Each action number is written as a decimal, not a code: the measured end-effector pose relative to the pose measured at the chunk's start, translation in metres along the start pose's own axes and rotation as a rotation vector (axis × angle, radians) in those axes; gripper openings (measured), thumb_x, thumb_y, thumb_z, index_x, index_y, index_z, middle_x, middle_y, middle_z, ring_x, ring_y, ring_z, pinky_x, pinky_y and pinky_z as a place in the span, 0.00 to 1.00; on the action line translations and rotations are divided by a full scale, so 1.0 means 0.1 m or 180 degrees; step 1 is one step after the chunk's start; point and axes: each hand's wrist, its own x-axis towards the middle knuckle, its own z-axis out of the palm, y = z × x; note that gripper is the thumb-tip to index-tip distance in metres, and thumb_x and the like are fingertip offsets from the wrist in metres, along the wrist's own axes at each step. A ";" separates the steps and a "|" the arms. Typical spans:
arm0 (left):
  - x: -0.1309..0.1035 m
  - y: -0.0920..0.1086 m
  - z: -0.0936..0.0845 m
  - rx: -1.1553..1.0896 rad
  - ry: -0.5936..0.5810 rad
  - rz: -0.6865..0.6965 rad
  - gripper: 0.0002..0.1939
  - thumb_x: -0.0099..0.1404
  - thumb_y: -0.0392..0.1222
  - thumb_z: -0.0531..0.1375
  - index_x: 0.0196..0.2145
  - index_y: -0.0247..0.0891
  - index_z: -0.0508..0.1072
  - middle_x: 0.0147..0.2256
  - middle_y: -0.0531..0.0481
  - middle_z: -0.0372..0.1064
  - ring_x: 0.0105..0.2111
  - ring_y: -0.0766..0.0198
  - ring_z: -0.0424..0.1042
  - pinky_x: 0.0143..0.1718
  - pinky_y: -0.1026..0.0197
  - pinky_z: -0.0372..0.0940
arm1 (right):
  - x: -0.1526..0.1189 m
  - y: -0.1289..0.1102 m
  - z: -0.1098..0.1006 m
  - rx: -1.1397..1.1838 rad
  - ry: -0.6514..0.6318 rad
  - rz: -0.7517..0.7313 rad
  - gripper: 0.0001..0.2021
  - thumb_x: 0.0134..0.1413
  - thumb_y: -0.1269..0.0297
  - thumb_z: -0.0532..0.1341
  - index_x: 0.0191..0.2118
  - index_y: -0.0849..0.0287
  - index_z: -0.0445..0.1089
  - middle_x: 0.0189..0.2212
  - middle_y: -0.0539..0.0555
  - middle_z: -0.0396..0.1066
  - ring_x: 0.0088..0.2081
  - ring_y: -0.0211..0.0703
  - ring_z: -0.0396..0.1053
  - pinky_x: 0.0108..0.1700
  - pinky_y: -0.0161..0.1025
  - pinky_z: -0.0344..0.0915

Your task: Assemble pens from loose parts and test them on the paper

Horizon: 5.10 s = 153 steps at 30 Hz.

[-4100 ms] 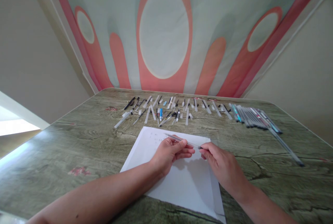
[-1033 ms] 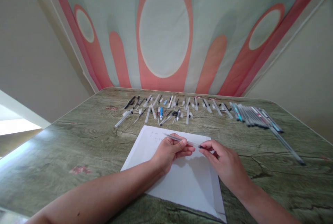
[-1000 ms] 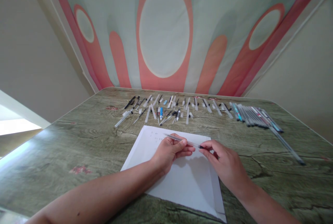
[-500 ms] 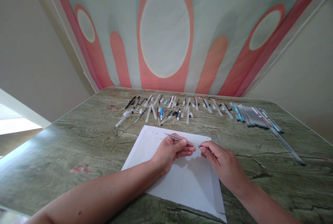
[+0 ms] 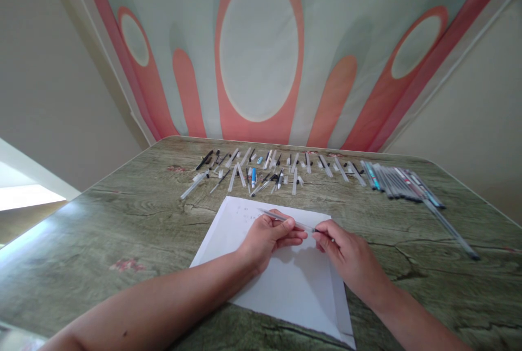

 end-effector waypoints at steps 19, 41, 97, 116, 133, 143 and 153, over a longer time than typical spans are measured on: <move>-0.01 0.02 0.02 0.0010 0.0031 -0.0016 0.13 0.56 0.39 0.65 0.33 0.31 0.65 0.32 0.39 0.75 0.33 0.59 0.76 0.35 0.62 0.71 | 0.00 0.04 -0.01 -0.0365 0.0240 -0.0229 0.11 0.61 0.53 0.52 0.40 0.54 0.64 0.29 0.49 0.73 0.29 0.39 0.72 0.30 0.34 0.61; -0.02 0.01 0.02 0.0000 -0.0007 -0.0005 0.14 0.56 0.41 0.66 0.33 0.31 0.66 0.33 0.39 0.75 0.33 0.58 0.76 0.35 0.62 0.71 | -0.01 0.01 -0.03 -0.0727 0.0205 -0.0522 0.14 0.64 0.56 0.49 0.34 0.55 0.67 0.27 0.50 0.73 0.27 0.39 0.71 0.29 0.34 0.60; -0.02 0.06 0.02 0.0053 -0.0074 0.0071 0.13 0.56 0.42 0.66 0.32 0.31 0.68 0.32 0.40 0.75 0.33 0.59 0.76 0.35 0.62 0.70 | -0.01 -0.13 -0.04 0.1108 -0.0590 0.0350 0.17 0.66 0.55 0.41 0.31 0.55 0.58 0.21 0.47 0.67 0.22 0.37 0.67 0.26 0.33 0.61; -0.04 0.02 0.03 0.0015 -0.0094 0.0075 0.12 0.57 0.41 0.65 0.32 0.30 0.67 0.31 0.41 0.75 0.30 0.60 0.76 0.34 0.61 0.70 | -0.02 -0.15 -0.05 0.0293 -0.0316 0.0148 0.14 0.66 0.57 0.44 0.33 0.54 0.60 0.21 0.46 0.63 0.24 0.39 0.63 0.29 0.36 0.58; -0.28 0.08 0.23 0.0704 -0.1326 -0.0808 0.21 0.64 0.55 0.54 0.32 0.31 0.70 0.26 0.48 0.68 0.20 0.69 0.67 0.23 0.66 0.62 | -0.05 -0.19 -0.11 0.1363 -0.0520 -0.0552 0.18 0.63 0.56 0.48 0.56 0.49 0.63 0.49 0.55 0.66 0.50 0.46 0.64 0.53 0.43 0.60; -0.51 0.08 0.16 0.5900 -0.1761 0.1648 0.24 0.63 0.46 0.57 0.56 0.40 0.62 0.59 0.40 0.55 0.59 0.48 0.53 0.56 0.44 0.50 | 0.09 0.13 -0.31 0.2027 0.0511 0.0807 0.10 0.55 0.55 0.60 0.36 0.55 0.62 0.27 0.47 0.67 0.28 0.36 0.62 0.31 0.33 0.61; -0.42 -0.26 0.30 0.5755 -0.2141 0.1961 0.27 0.67 0.56 0.48 0.58 0.42 0.58 0.61 0.44 0.53 0.59 0.52 0.53 0.55 0.49 0.52 | 0.26 0.07 -0.19 0.2197 -0.0314 0.0803 0.10 0.58 0.57 0.55 0.38 0.59 0.65 0.26 0.49 0.69 0.23 0.35 0.61 0.25 0.33 0.59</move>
